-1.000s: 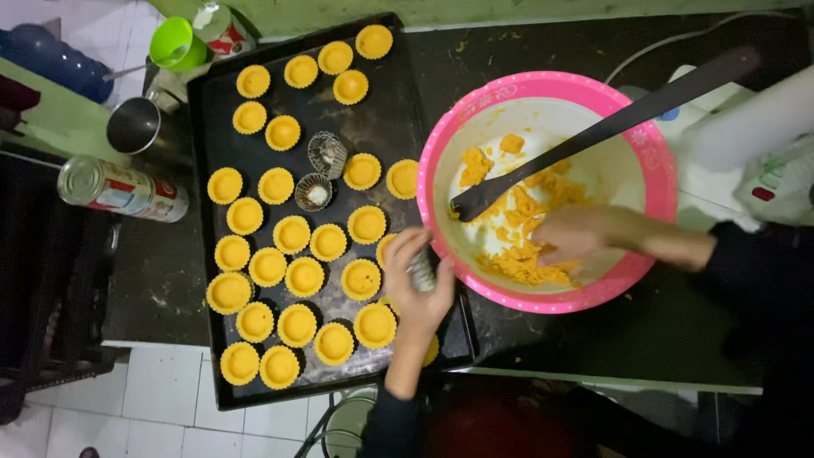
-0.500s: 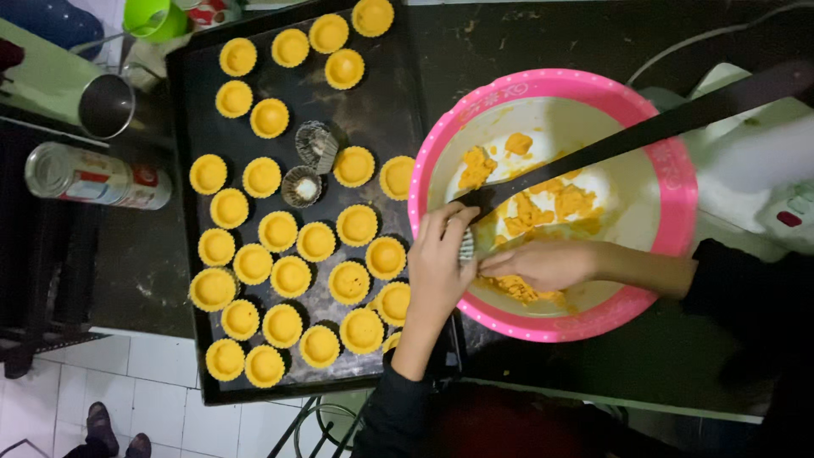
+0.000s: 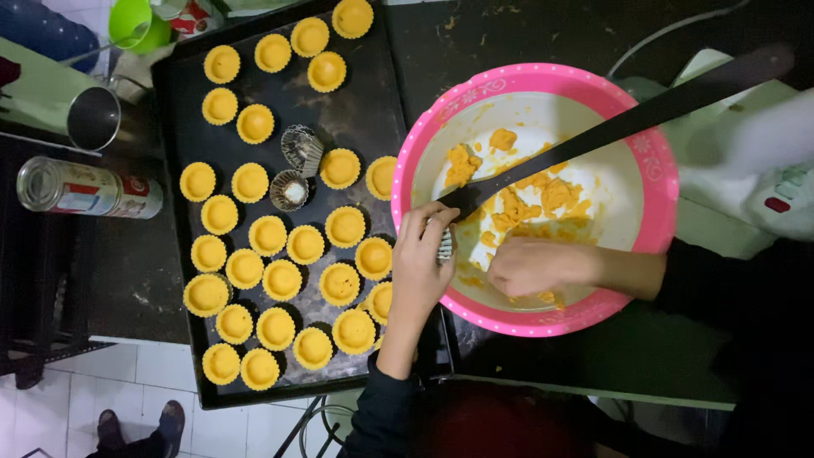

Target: The person prepares tart shells by hand and using a small mold. The person takes yellow dough from a pink bowl, rolls it into a ball, presses it into a small tart mold, and then places the formed shell onto a large black baking tray alongside several others.

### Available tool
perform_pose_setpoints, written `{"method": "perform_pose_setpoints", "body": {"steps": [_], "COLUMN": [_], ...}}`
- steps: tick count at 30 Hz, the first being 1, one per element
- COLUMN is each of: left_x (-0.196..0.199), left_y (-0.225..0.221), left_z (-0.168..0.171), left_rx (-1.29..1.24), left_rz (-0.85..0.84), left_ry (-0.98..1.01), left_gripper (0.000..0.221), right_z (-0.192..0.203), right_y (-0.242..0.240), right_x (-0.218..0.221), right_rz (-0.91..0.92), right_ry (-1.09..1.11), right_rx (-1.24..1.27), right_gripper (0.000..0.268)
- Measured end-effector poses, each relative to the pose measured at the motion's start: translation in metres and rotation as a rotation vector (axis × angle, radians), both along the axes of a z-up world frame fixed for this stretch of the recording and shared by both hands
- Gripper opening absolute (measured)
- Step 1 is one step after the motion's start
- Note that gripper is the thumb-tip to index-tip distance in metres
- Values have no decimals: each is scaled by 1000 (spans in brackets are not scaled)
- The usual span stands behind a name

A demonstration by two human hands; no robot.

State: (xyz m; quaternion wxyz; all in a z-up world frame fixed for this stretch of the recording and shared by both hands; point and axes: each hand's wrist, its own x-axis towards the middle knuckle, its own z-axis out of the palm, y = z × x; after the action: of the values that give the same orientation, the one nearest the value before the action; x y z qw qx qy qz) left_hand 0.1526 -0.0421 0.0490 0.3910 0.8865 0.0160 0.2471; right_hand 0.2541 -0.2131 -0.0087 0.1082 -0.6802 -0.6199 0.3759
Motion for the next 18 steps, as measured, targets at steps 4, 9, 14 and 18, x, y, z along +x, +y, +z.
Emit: {"method": "perform_pose_setpoints", "body": {"steps": [4,9,14,18], "left_x": [-2,-3,-3,-4], "left_y": [-3,-2,-4,-3], "left_z": [-3,-1,0,0], "left_rx": [-2,-6,-13,-14], "left_rz": [13,16,27,27], "left_ry": [-3,-18,-31,-41], "left_gripper": [25,25,24,24], "right_z": [23,-2,-20,3], "right_y": [-6,-38,-44,-42], "right_x": [17,23,4,9], "right_rz": [-148,-206,-193,-346], "right_ry": [92,-227,-309,-139], "right_rx": [-117,-135,-178,-131], "right_gripper": [29,50,46,29]}}
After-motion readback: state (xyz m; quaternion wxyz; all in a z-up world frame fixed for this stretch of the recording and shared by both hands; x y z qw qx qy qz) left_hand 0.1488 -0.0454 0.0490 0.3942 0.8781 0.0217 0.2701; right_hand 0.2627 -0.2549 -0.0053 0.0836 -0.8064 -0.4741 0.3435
